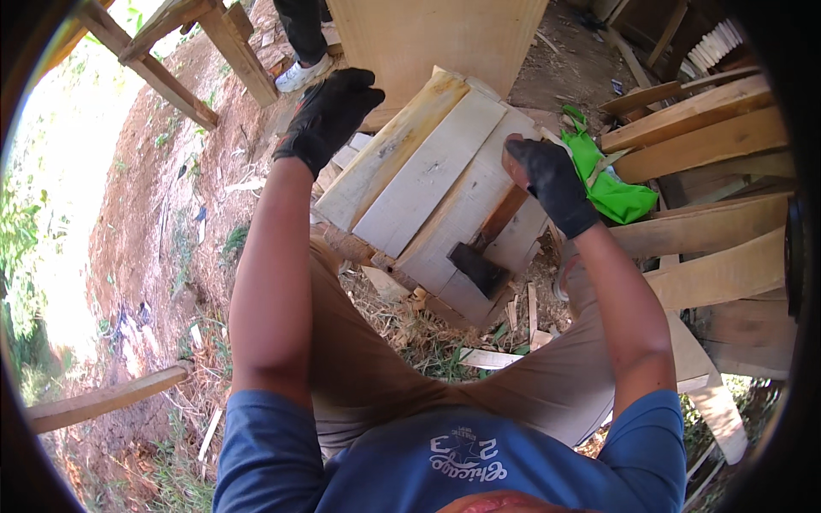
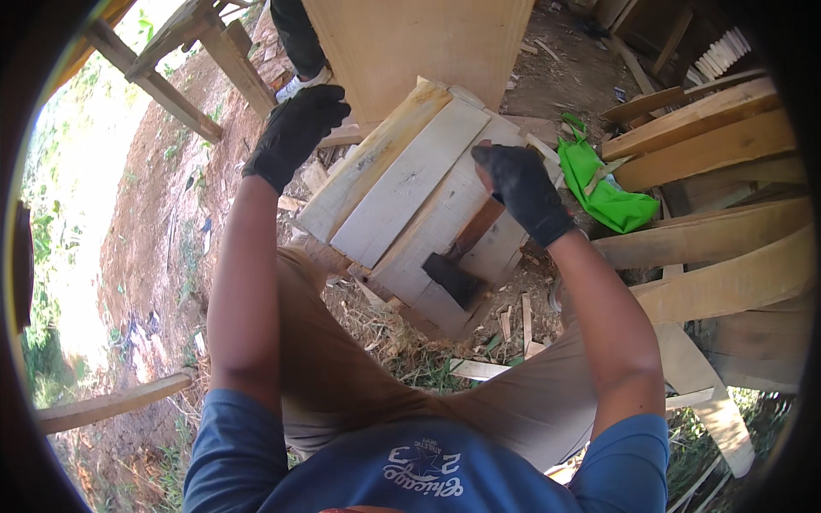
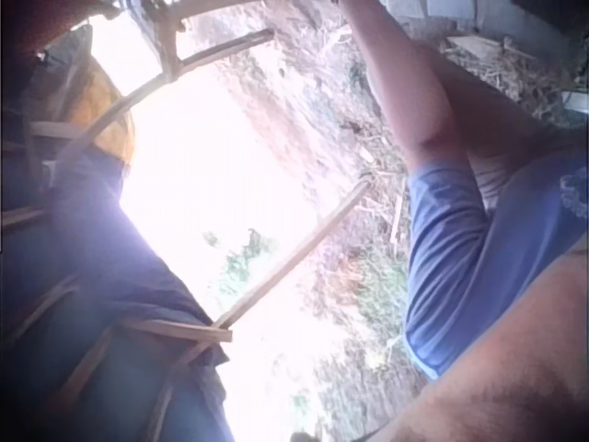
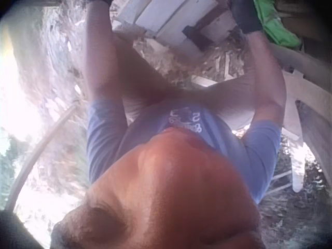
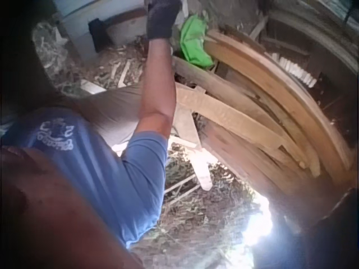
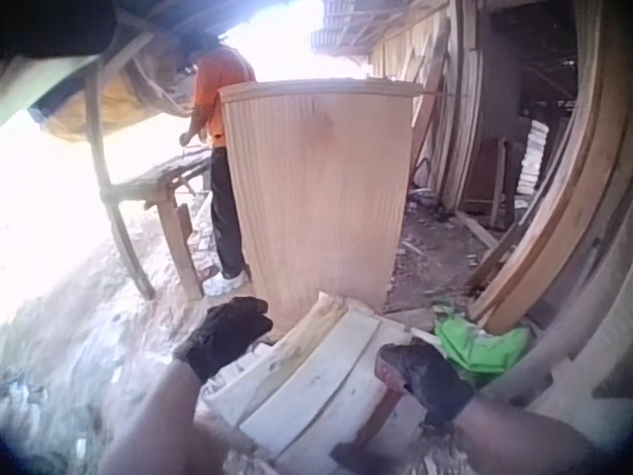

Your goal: The person sands a wooden assembly with a piece of sandpaper held by hand.

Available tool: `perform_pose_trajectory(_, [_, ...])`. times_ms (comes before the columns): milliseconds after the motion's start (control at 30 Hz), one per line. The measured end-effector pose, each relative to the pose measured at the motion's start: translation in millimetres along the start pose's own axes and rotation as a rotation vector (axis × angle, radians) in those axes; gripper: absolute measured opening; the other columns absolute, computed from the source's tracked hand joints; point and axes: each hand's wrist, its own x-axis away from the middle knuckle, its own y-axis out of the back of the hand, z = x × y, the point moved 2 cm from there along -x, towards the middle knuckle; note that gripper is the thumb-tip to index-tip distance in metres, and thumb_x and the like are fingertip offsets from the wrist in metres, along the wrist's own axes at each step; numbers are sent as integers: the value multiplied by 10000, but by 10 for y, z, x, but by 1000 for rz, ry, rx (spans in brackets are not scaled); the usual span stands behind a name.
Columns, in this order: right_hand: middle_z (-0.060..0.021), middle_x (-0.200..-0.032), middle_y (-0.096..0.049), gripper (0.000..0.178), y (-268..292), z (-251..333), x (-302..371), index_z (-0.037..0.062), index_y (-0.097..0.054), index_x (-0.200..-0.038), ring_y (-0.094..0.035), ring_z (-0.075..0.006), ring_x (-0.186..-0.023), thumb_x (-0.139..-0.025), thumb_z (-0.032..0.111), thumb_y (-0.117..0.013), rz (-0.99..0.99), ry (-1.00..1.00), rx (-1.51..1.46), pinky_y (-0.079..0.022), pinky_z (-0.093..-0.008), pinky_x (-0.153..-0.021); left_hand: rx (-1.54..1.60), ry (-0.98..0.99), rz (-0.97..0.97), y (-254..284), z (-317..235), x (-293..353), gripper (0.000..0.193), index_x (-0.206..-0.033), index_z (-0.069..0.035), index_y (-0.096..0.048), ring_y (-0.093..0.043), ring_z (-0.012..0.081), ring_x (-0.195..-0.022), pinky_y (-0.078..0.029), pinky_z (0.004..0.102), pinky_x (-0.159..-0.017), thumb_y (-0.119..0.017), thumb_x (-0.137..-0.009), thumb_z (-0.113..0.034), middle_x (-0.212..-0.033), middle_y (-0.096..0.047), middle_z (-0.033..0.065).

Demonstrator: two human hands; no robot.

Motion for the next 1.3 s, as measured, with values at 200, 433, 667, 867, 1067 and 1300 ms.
perform_pose_trajectory(200, [-109,-752,-706,146,-773,912,-195,105,-671,-927,-703,-336,-647,-993,204,-588,424,190,249,-540,-478,-589,-182,50,-36,54,-211,-74,526,-1316,-100,-723,-684,394,-1235,-533,457,-1060,-707,-913,-439,-1304,-734,205])
perform_pose_trajectory(433, [-81,-638,-646,233,-1571,1231,-582,140,-659,-762,-668,-287,-566,-975,201,-587,364,275,257,-518,-485,-545,-259,72,14,128,-192,-49,552,-1373,-113,-687,-676,395,-1249,-526,471,-1079,-669,-925,-434,-1334,-722,199])
perform_pose_trajectory(667, [-154,-830,-755,287,-1274,-269,-991,91,-719,-838,-756,-351,-770,-1013,221,-532,366,-23,607,-591,-503,-673,-310,212,122,240,-268,20,567,-1446,-168,-638,-664,377,-1285,-510,483,-1104,-621,-956,-455,-1390,-702,180])
perform_pose_trajectory(867, [-129,-729,-730,257,-1647,454,-678,95,-695,-835,-711,-333,-620,-1000,211,-535,460,78,486,-557,-502,-603,-360,227,167,254,-343,35,564,-1447,-148,-634,-669,385,-1278,-521,499,-1094,-605,-972,-450,-1398,-694,188])
perform_pose_trajectory(1067, [-127,-723,-729,221,-1469,177,-798,109,-699,-840,-717,-325,-624,-972,178,-536,413,237,605,-540,-488,-560,-419,243,198,235,-383,48,567,-1419,-131,-650,-667,392,-1279,-530,502,-1081,-589,-970,-471,-1383,-698,196])
perform_pose_trajectory(1300, [-197,-844,-759,375,-1163,-745,-958,62,-721,-829,-742,-408,-761,-1040,239,-467,407,-151,682,-579,-539,-685,-412,227,157,284,-248,70,565,-1382,-88,-664,-672,398,-1265,-532,500,-1071,-588,-960,-456,-1353,-704,224])
